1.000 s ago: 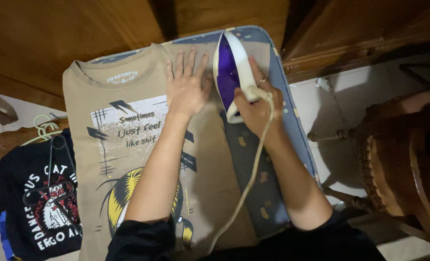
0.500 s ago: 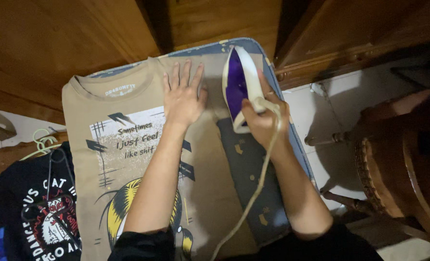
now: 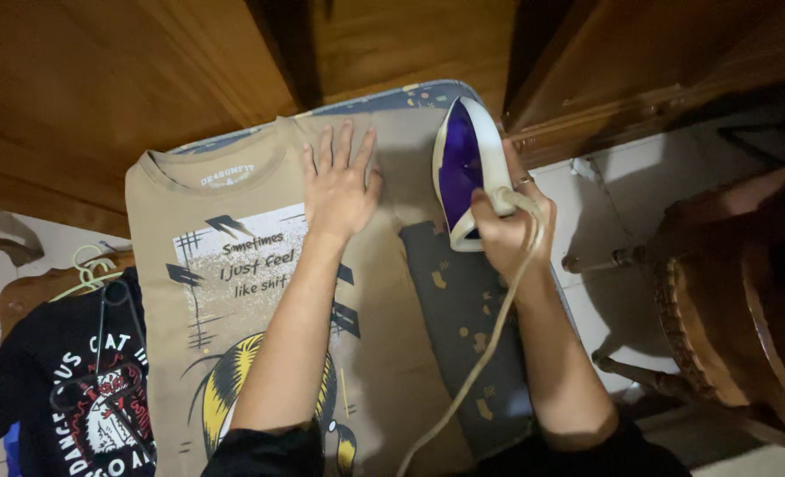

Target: The person irons a beige t-shirt on an ironing board using a purple and white iron. They smooth the fabric with one hand while moving the iron across the surface, then flip the shirt over to iron the other side.

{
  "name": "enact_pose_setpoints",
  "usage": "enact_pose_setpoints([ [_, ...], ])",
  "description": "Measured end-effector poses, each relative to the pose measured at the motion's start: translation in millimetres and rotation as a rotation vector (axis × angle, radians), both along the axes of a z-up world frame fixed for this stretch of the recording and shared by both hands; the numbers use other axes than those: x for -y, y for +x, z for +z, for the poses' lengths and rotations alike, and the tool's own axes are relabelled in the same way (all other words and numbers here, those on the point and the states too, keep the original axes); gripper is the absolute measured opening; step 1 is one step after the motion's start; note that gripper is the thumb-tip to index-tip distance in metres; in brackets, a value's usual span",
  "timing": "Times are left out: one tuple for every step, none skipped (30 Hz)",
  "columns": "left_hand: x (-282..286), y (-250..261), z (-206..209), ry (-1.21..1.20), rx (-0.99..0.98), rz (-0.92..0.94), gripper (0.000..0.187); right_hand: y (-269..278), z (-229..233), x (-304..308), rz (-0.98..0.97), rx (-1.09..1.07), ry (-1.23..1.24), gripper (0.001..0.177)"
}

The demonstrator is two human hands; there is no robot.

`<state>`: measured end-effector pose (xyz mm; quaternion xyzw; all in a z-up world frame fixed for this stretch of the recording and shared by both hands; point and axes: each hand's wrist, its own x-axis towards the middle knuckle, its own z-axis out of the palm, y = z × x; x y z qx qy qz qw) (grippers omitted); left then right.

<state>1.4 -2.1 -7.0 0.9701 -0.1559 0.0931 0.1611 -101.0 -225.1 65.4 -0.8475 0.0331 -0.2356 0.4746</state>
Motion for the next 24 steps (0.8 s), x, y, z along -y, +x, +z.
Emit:
enact_pose_setpoints([
  [0,1,0,-0.006,-0.003,0.001,0.063,0,1,1,0.032,0.056,-0.009,0.065],
  [0,2,0,-0.013,-0.007,0.002,0.064,6,1,3,0.065,0.111,-0.018,0.064],
  [1,1,-2,-0.019,-0.020,-0.002,0.064,9,1,4,0.092,0.157,-0.026,0.063],
  [0,1,-3,-0.011,-0.028,0.003,0.064,11,0,4,0.074,0.087,0.009,0.063],
  [1,3,-3,-0.006,-0.032,0.006,0.063,15,-2,5,0.053,0.022,0.042,0.063],
  [1,3,-3,0.000,-0.036,0.009,0.062,16,-2,5,0.034,-0.043,0.075,0.063],
  [-1,3,-2,-0.010,-0.030,0.006,0.062,17,-2,4,0.018,-0.022,0.058,0.065],
  [-2,1,-1,-0.019,-0.023,0.003,0.061,17,-3,0,0.003,0.000,0.042,0.068],
  [2,1,-1,-0.037,-0.018,-0.007,0.061,16,-3,3,-0.018,0.020,0.016,0.070],
  [3,1,-1,-0.035,-0.007,-0.011,0.062,10,-4,5,-0.004,0.066,-0.020,0.069],
  [2,1,-1,-0.029,0.002,-0.006,0.063,6,-7,5,0.022,0.108,-0.050,0.067],
  [2,2,-1,-0.022,0.010,0.000,0.063,5,-9,7,0.048,0.150,-0.080,0.066],
  [-1,1,-2,-0.020,0.004,-0.002,0.063,4,-13,6,0.049,0.147,-0.044,0.065],
  [-1,3,-3,-0.018,-0.002,-0.003,0.063,9,-16,7,0.049,0.143,-0.009,0.063],
  [-1,3,-5,-0.014,-0.013,-0.007,0.062,14,-20,8,0.047,0.136,0.029,0.062],
  [-1,1,-6,-0.016,-0.001,-0.011,0.062,17,-23,9,0.093,0.169,0.050,0.057],
  [-1,2,-7,-0.018,0.019,-0.015,0.062,22,-25,10,0.142,0.211,0.072,0.051],
  [-1,1,-7,-0.021,0.039,-0.018,0.062,25,-26,10,0.193,0.252,0.097,0.046],
  [-3,1,-7,-0.031,0.048,-0.016,0.061,27,-27,7,0.126,0.202,0.074,0.049],
  [-5,1,-7,-0.042,0.057,-0.013,0.059,28,-26,3,0.063,0.152,0.054,0.052],
  [-1,2,-7,-0.062,0.070,-0.017,0.058,26,-24,2,-0.004,0.104,0.025,0.055],
  [1,5,-7,-0.064,0.080,-0.020,0.058,20,-21,0,0.035,0.178,-0.063,0.056],
  [0,3,-9,-0.062,0.080,-0.018,0.059,8,-19,-4,0.080,0.243,-0.145,0.057],
  [-1,1,-10,-0.060,0.080,-0.016,0.059,0,-17,-9,0.129,0.306,-0.227,0.058],
])
